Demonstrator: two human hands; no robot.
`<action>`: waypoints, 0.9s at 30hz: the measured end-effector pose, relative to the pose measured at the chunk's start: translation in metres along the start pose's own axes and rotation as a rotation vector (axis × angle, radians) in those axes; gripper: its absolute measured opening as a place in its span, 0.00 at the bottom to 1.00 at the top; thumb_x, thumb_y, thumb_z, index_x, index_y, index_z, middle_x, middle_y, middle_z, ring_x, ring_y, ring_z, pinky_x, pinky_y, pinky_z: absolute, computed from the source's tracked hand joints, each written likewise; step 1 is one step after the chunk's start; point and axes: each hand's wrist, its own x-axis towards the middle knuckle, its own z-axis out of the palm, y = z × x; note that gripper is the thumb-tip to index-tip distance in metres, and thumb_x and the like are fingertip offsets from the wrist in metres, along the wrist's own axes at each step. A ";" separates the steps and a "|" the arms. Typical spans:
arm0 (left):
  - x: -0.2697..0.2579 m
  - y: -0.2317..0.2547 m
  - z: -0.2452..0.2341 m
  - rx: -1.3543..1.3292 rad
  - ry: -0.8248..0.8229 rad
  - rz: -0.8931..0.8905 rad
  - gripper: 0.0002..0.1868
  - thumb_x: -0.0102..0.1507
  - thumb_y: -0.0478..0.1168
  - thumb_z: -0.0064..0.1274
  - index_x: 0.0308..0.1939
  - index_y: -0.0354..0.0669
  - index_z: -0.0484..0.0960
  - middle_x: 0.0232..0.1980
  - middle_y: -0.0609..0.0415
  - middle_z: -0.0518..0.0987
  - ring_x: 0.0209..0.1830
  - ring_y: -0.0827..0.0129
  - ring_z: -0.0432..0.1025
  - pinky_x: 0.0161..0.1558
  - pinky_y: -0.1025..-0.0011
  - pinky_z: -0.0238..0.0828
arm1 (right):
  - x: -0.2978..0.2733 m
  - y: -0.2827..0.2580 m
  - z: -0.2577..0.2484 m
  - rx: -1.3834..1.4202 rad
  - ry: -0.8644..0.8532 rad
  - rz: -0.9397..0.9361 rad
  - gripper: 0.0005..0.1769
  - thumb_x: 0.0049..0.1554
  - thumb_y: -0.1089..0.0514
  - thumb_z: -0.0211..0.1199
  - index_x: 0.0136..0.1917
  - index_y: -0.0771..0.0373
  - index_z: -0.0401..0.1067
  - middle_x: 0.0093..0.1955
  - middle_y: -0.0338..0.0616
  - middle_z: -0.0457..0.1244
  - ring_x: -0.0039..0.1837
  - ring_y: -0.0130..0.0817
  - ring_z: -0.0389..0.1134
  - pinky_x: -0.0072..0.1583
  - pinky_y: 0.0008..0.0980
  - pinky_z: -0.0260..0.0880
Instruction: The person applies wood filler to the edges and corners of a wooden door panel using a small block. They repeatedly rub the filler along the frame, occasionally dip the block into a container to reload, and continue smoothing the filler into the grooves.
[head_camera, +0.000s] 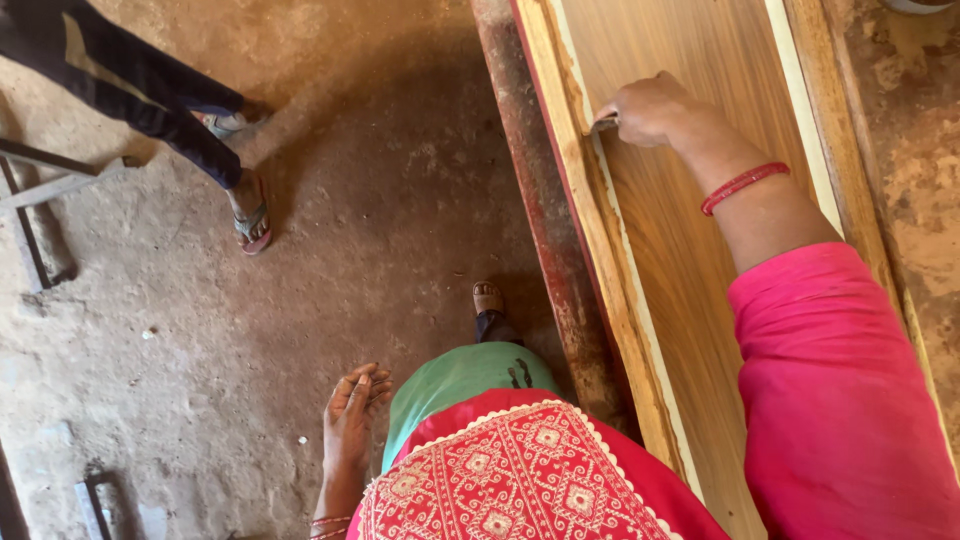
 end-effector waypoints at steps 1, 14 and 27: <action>-0.005 -0.003 -0.004 -0.003 0.006 0.002 0.16 0.72 0.39 0.45 0.59 0.32 0.77 0.51 0.45 0.81 0.50 0.65 0.77 0.52 0.68 0.76 | -0.005 -0.002 0.004 -0.013 -0.016 0.012 0.34 0.58 0.66 0.53 0.69 0.31 0.73 0.59 0.43 0.70 0.58 0.39 0.71 0.69 0.47 0.62; -0.052 -0.014 -0.034 -0.054 0.015 0.018 0.15 0.71 0.38 0.45 0.57 0.32 0.78 0.49 0.44 0.82 0.48 0.65 0.77 0.52 0.69 0.76 | -0.065 -0.012 0.070 0.079 -0.045 0.119 0.33 0.59 0.67 0.53 0.68 0.32 0.73 0.61 0.41 0.70 0.56 0.41 0.74 0.64 0.43 0.70; -0.025 -0.056 -0.052 -0.115 -0.165 0.083 0.16 0.68 0.41 0.49 0.56 0.38 0.80 0.46 0.51 0.83 0.43 0.69 0.76 0.47 0.69 0.75 | -0.107 0.001 0.173 0.050 -0.012 0.056 0.31 0.57 0.61 0.52 0.66 0.27 0.74 0.65 0.34 0.70 0.63 0.36 0.73 0.67 0.40 0.71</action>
